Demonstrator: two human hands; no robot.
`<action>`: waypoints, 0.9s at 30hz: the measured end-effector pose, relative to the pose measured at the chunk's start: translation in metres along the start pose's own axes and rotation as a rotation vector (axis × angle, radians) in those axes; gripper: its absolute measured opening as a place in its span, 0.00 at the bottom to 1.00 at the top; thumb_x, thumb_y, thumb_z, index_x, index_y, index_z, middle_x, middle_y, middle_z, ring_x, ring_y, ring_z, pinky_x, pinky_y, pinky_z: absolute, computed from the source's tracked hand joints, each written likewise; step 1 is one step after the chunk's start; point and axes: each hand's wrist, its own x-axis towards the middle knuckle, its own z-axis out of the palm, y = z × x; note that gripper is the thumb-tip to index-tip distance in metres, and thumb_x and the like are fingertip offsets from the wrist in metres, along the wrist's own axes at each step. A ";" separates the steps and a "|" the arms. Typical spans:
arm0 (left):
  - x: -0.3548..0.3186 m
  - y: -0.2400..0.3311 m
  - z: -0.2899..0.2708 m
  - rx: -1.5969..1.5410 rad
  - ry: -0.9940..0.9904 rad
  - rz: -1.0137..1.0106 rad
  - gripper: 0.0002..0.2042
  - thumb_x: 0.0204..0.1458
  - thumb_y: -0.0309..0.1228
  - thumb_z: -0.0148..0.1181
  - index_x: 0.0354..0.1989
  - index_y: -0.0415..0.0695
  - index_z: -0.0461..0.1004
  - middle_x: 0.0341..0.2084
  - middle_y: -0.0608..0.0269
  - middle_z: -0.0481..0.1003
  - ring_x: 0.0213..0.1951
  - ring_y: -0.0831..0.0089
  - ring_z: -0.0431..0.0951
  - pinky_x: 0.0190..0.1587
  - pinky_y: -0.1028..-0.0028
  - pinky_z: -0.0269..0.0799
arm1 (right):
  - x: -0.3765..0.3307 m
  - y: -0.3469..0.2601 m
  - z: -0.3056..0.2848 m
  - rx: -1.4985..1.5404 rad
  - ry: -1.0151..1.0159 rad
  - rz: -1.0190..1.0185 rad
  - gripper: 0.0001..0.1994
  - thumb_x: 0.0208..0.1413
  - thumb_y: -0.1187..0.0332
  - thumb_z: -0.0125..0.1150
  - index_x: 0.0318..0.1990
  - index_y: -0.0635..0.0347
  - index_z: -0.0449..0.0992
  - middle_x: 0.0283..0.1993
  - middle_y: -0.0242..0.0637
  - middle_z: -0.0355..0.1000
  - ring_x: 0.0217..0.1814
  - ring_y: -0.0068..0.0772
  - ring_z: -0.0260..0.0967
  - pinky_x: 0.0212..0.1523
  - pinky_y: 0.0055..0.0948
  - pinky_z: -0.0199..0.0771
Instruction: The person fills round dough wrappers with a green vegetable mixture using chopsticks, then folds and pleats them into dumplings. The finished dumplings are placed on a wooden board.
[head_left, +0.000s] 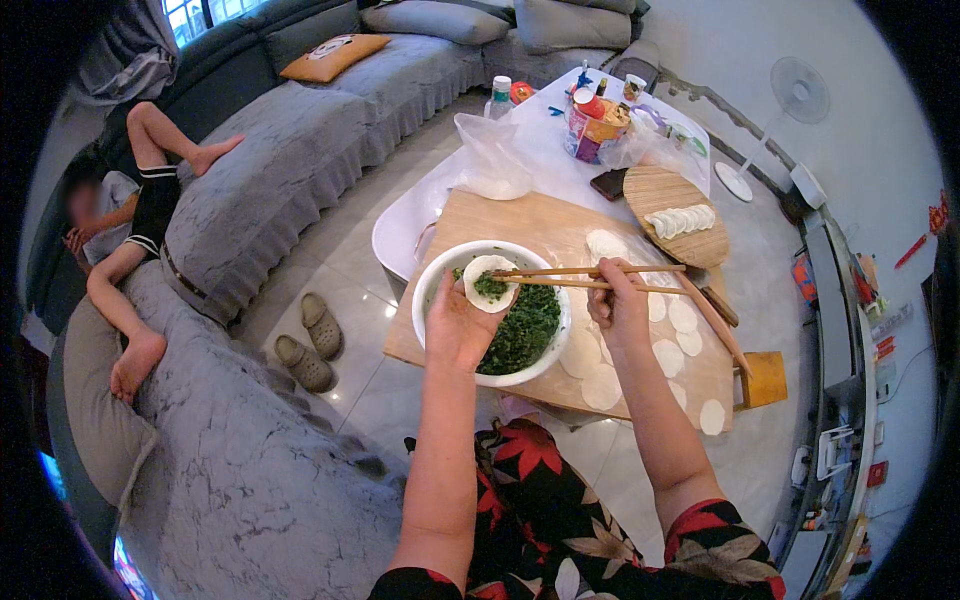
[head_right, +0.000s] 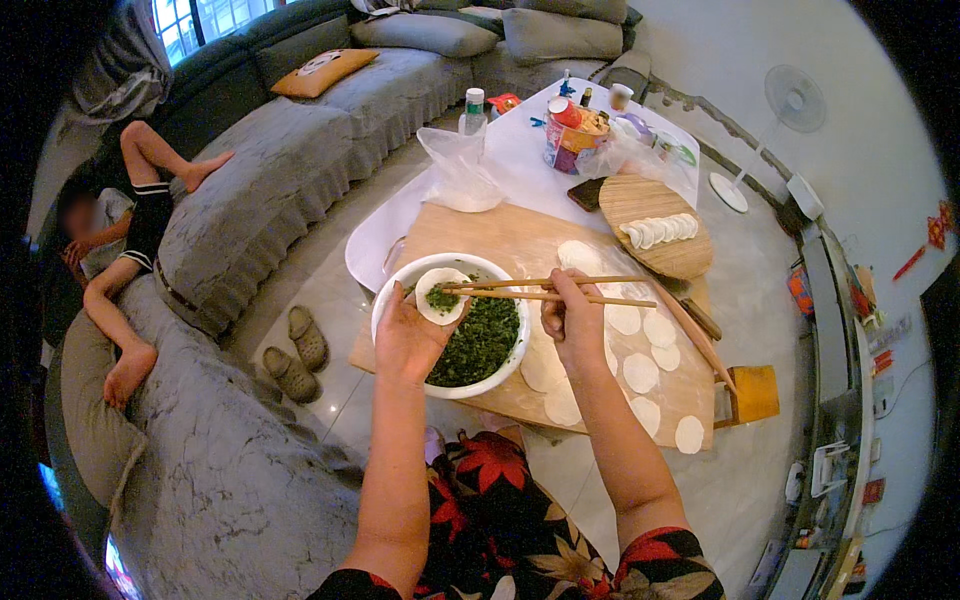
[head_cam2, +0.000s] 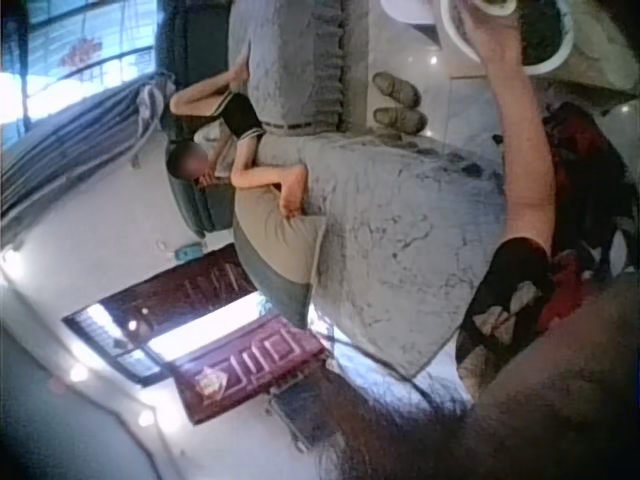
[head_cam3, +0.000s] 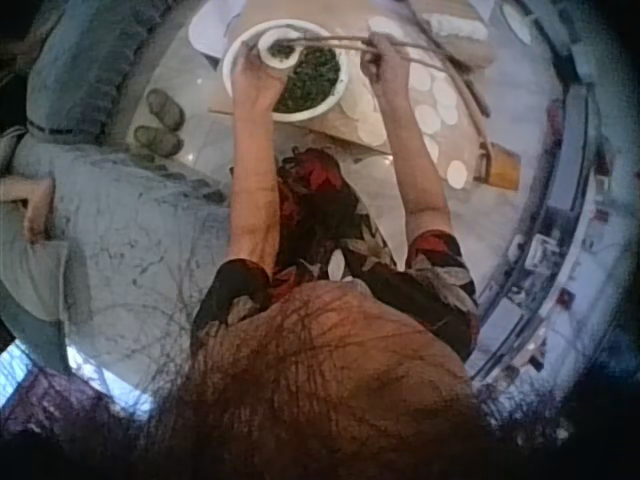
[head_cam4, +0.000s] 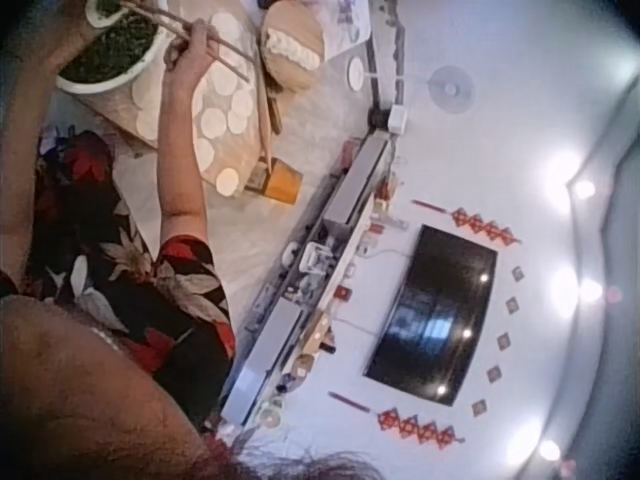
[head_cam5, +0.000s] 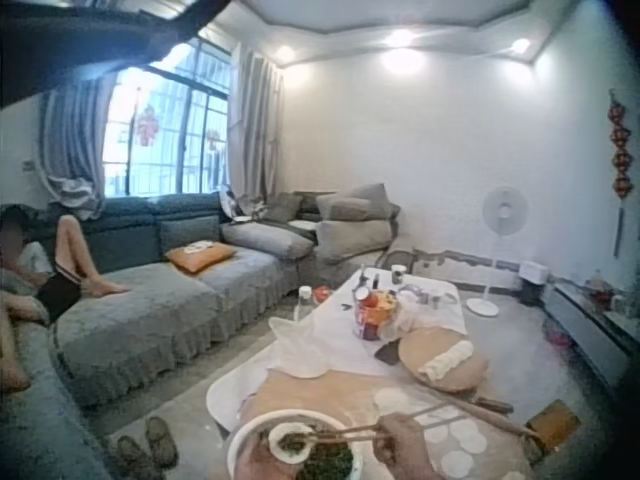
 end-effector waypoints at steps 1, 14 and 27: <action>0.001 -0.001 -0.001 -0.011 -0.004 -0.001 0.23 0.62 0.43 0.37 0.56 0.36 0.60 0.54 0.46 0.66 0.57 0.53 0.66 0.58 0.51 0.63 | 0.000 -0.001 -0.002 0.003 0.017 0.018 0.10 0.58 0.67 0.54 0.26 0.59 0.68 0.12 0.28 0.59 0.06 0.16 0.47 0.06 0.17 0.41; 0.001 0.000 0.003 0.066 0.063 0.026 0.22 0.62 0.42 0.39 0.57 0.38 0.59 0.56 0.50 0.65 0.58 0.55 0.65 0.60 0.55 0.60 | 0.016 0.018 -0.031 -0.382 0.109 0.097 0.09 0.53 0.67 0.58 0.24 0.59 0.70 0.13 0.31 0.62 0.08 0.17 0.52 0.07 0.18 0.44; -0.021 -0.099 0.026 0.177 -0.054 -0.514 0.17 0.62 0.36 0.42 0.52 0.36 0.63 0.50 0.53 0.70 0.53 0.62 0.71 0.55 0.63 0.69 | -0.091 -0.024 -0.087 -0.787 0.177 -0.190 0.06 0.49 0.73 0.64 0.27 0.64 0.72 0.21 0.30 0.66 0.21 0.19 0.60 0.23 0.19 0.60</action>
